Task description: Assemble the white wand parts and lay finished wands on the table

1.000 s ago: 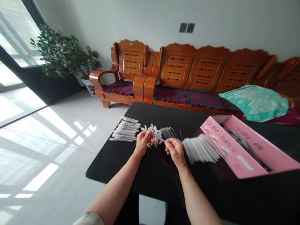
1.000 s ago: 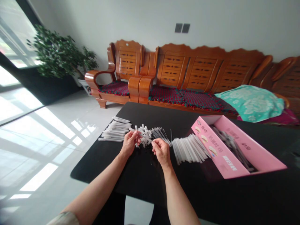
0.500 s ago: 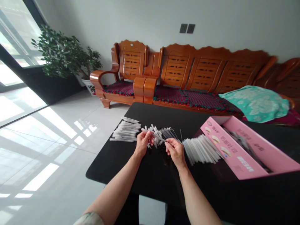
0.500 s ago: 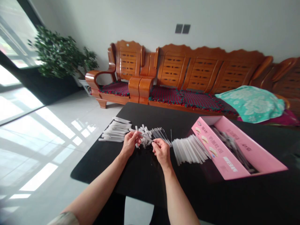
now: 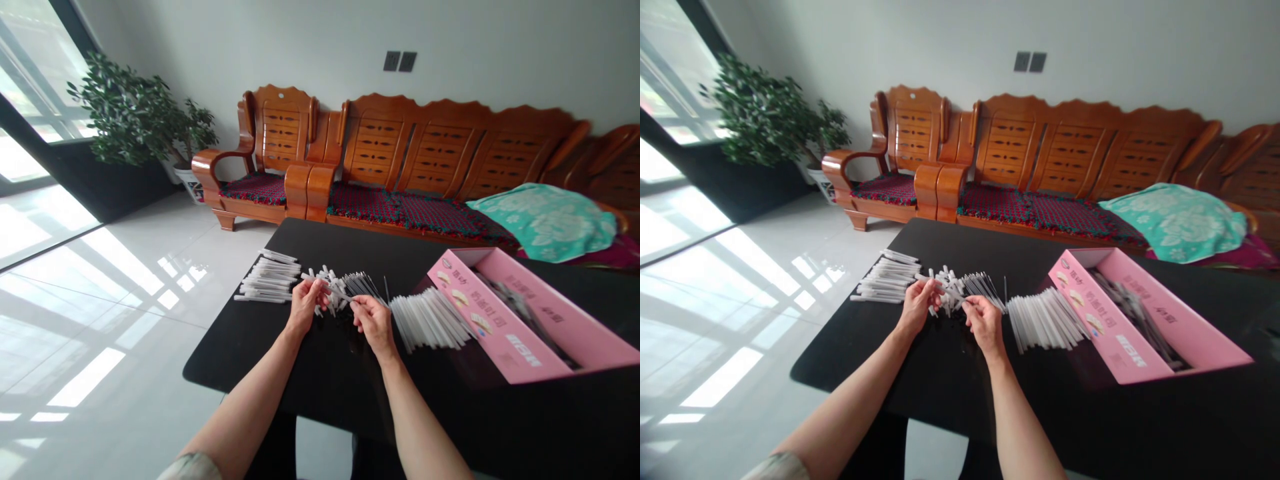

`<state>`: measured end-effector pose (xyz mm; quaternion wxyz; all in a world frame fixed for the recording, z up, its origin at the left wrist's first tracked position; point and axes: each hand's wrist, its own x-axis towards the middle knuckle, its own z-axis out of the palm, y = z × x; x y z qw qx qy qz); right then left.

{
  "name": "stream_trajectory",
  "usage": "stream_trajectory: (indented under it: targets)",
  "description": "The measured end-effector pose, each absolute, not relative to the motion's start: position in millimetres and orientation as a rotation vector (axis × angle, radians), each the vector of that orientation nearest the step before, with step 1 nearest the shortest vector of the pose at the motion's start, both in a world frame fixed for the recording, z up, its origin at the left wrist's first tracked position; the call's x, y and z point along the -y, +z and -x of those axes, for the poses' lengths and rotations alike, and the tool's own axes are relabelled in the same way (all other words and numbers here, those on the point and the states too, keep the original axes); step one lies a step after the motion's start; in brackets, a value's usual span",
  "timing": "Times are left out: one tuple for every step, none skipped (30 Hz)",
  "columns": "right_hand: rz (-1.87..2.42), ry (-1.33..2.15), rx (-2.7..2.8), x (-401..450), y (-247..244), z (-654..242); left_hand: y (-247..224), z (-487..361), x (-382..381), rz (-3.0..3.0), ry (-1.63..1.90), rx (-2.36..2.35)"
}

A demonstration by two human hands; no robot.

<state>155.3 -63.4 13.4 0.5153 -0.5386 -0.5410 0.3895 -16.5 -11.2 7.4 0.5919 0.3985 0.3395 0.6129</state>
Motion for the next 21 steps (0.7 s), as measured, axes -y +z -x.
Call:
stream_trajectory:
  targets:
    - [1.297,0.913,1.330,63.6,13.9,-155.5,7.3,16.5,11.2,-0.926,1.425,-0.792]
    - [1.298,0.897,1.353,63.7,14.2,-155.7,7.3,16.5,11.2,-0.926,1.425,-0.792]
    - [1.299,0.891,1.362,63.7,14.3,-156.0,7.3,16.5,11.2,-0.928,1.423,-0.791]
    - [1.300,0.898,1.355,63.6,14.0,-156.3,7.3,16.5,11.2,-0.930,1.421,-0.788]
    - [1.301,0.914,1.335,63.4,13.5,-156.6,7.3,16.5,11.2,-0.932,1.419,-0.784]
    - [1.300,0.937,1.309,63.2,13.0,-156.8,7.4,16.5,11.1,-0.934,1.419,-0.781]
    - [1.298,0.957,1.289,63.0,12.5,-157.0,7.5,16.5,11.1,-0.934,1.421,-0.779]
    - [1.294,0.966,1.282,62.8,12.1,-157.1,7.6,16.5,11.0,-0.933,1.422,-0.780]
    - [1.291,0.962,1.292,62.8,12.1,-157.2,7.7,16.5,10.9,-0.930,1.424,-0.782]
    - [1.288,0.949,1.314,62.8,12.3,-157.1,7.8,16.5,10.9,-0.929,1.424,-0.787]
    - [1.286,0.931,1.340,63.0,12.6,-157.1,7.9,16.5,10.8,-0.928,1.423,-0.792]
    - [1.285,0.915,1.360,63.1,13.0,-157.1,8.0,16.5,10.8,-0.928,1.421,-0.796]
    - [1.285,0.907,1.369,63.3,13.3,-157.0,8.0,16.4,10.9,-0.930,1.418,-0.799]
    - [1.285,0.908,1.366,63.3,13.4,-157.0,8.0,16.4,10.9,-0.933,1.417,-0.800]
    - [1.286,0.917,1.353,63.2,13.3,-156.9,8.0,16.3,11.1,-0.936,1.417,-0.802]
    - [1.289,0.927,1.334,63.0,13.0,-156.9,7.9,16.2,11.3,-0.940,1.418,-0.804]
    - [1.292,0.938,1.313,62.7,12.5,-156.9,8.0,16.2,11.5,-0.943,1.421,-0.806]
    - [1.294,0.948,1.295,62.4,11.9,-156.9,8.0,16.1,11.8,-0.947,1.425,-0.808]
    - [1.297,0.958,1.280,62.0,11.3,-156.9,8.1,16.0,12.2,-0.949,1.428,-0.812]
    - [1.300,0.964,1.269,61.8,11.0,-157.0,8.2,15.9,12.5,-0.952,1.431,-0.816]
    - [1.303,0.967,1.261,61.7,10.8,-157.1,8.4,15.8,12.8,-0.954,1.433,-0.820]
